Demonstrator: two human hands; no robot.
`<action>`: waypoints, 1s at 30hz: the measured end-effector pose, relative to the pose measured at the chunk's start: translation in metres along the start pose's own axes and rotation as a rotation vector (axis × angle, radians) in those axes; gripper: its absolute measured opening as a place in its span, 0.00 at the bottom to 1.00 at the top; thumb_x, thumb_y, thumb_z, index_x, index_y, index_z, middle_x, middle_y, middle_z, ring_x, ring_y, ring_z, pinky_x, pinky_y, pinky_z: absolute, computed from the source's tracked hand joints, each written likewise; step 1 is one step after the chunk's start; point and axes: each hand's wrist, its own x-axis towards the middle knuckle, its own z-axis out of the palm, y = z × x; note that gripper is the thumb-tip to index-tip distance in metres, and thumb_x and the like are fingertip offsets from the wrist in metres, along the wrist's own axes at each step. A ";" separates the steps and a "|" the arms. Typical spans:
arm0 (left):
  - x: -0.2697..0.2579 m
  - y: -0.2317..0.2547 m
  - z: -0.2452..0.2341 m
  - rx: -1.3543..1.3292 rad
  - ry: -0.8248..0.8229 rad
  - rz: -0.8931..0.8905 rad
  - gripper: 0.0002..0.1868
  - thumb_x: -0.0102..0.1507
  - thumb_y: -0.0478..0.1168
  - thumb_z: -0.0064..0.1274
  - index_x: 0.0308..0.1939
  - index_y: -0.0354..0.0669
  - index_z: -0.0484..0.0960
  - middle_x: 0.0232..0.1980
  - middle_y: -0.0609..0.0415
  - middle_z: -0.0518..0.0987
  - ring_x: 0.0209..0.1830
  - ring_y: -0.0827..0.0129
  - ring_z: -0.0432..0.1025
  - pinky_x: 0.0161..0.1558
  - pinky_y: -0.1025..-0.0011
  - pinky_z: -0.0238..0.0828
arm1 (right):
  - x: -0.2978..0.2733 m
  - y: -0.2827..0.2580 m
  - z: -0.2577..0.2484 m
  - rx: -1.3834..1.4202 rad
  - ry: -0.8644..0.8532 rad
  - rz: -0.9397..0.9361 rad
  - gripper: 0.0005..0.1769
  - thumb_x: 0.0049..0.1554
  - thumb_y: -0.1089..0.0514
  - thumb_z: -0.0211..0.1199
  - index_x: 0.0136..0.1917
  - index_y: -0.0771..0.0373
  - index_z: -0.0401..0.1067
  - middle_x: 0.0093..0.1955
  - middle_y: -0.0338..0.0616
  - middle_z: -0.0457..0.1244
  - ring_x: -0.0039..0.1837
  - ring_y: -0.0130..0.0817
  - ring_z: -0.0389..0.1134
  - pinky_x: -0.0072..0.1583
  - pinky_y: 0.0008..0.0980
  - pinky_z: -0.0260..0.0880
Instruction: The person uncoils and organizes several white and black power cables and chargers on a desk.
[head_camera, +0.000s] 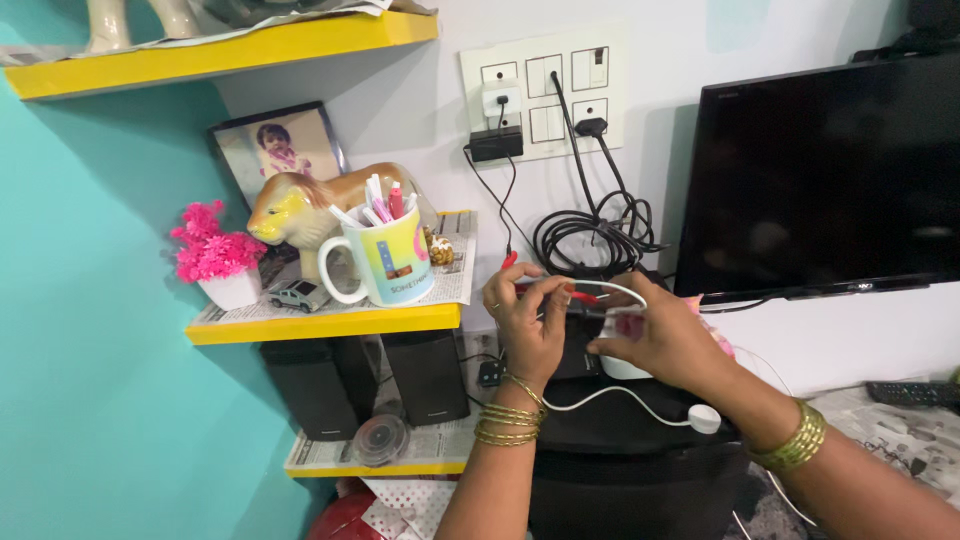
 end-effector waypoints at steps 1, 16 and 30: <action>0.000 0.002 -0.002 -0.018 -0.006 0.000 0.09 0.67 0.49 0.59 0.41 0.51 0.88 0.54 0.57 0.71 0.62 0.61 0.60 0.65 0.58 0.56 | 0.000 -0.003 0.001 0.017 -0.005 -0.003 0.43 0.38 0.49 0.82 0.62 0.60 0.66 0.53 0.47 0.72 0.50 0.37 0.75 0.51 0.33 0.76; 0.008 0.014 -0.016 -0.019 -0.039 0.022 0.16 0.73 0.46 0.42 0.54 0.48 0.85 0.55 0.57 0.77 0.63 0.58 0.64 0.69 0.57 0.52 | 0.008 -0.022 -0.061 0.766 0.311 0.337 0.21 0.56 0.62 0.64 0.63 0.67 0.70 0.54 0.51 0.70 0.56 0.38 0.74 0.58 0.35 0.74; 0.019 0.064 -0.002 -0.180 -0.160 0.195 0.08 0.67 0.41 0.54 0.37 0.42 0.83 0.39 0.55 0.79 0.45 0.58 0.72 0.53 0.59 0.65 | -0.056 0.024 -0.179 0.793 0.534 0.155 0.13 0.69 0.59 0.60 0.64 0.67 0.71 0.49 0.44 0.68 0.49 0.30 0.70 0.57 0.35 0.72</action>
